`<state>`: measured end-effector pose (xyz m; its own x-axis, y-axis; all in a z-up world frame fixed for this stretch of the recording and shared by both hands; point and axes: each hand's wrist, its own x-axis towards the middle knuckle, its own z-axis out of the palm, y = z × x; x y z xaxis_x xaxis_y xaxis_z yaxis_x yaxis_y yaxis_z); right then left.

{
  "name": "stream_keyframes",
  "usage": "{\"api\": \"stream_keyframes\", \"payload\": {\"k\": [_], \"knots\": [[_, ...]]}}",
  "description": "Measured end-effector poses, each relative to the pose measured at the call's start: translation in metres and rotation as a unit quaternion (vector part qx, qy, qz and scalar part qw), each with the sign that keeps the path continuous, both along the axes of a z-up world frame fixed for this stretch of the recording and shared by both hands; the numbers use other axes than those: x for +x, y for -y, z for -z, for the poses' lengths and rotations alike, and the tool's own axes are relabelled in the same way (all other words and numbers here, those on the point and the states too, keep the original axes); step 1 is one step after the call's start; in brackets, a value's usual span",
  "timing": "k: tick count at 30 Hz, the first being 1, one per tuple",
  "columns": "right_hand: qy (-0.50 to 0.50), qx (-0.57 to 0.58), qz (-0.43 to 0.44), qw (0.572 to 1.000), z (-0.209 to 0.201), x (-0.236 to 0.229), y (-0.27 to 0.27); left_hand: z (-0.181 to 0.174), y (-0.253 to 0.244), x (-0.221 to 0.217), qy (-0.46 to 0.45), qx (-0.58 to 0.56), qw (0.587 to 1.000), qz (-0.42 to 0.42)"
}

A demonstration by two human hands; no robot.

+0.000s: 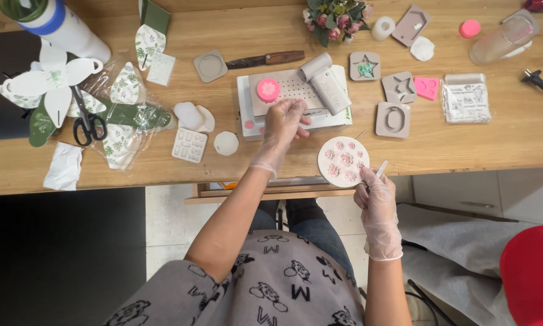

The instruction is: Decorating wax flower shapes using a heat gun, tweezers, and a detailing tool to add small accents.

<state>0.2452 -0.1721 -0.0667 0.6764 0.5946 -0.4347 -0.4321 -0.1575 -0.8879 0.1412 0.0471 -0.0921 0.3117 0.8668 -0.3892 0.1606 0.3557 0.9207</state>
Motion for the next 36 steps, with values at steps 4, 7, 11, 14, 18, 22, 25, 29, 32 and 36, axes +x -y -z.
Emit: {"api": "stream_keyframes", "payload": {"k": [4,7,11,14,18,22,25,29,32,36], "knots": [[0.012,-0.004,-0.004,1.000,-0.018,-0.007,0.004,-0.004,0.033,-0.032,0.035,-0.045,0.997,0.043],[0.011,-0.019,-0.014,1.000,-0.008,-0.004,0.012,0.020,0.039,-0.071,0.026,-0.036,0.998,0.043],[0.007,-0.039,-0.023,0.999,0.004,-0.009,0.020,0.030,0.016,-0.128,-0.059,0.003,0.998,0.037],[0.006,-0.047,-0.030,0.998,0.008,-0.012,0.016,0.049,-0.026,-0.150,-0.061,0.061,0.993,0.076],[0.006,-0.062,-0.036,0.997,0.003,-0.016,0.009,0.033,-0.089,-0.158,-0.127,0.157,0.952,0.228],[0.004,-0.058,-0.035,0.998,0.011,-0.013,0.008,-0.006,-0.109,-0.150,-0.184,0.112,0.924,0.316],[0.014,-0.074,-0.039,0.996,0.007,-0.011,0.008,0.002,-0.120,-0.146,-0.191,0.090,0.912,0.353],[0.033,-0.100,-0.036,0.994,0.005,-0.009,0.008,0.018,-0.115,-0.141,-0.194,0.131,0.915,0.330],[0.045,-0.108,-0.036,0.992,0.005,-0.005,0.009,0.008,-0.097,-0.139,-0.141,0.082,0.955,0.250],[0.064,-0.112,-0.011,0.992,0.001,0.001,0.011,0.057,-0.096,-0.142,-0.093,0.048,0.986,0.131]]}}
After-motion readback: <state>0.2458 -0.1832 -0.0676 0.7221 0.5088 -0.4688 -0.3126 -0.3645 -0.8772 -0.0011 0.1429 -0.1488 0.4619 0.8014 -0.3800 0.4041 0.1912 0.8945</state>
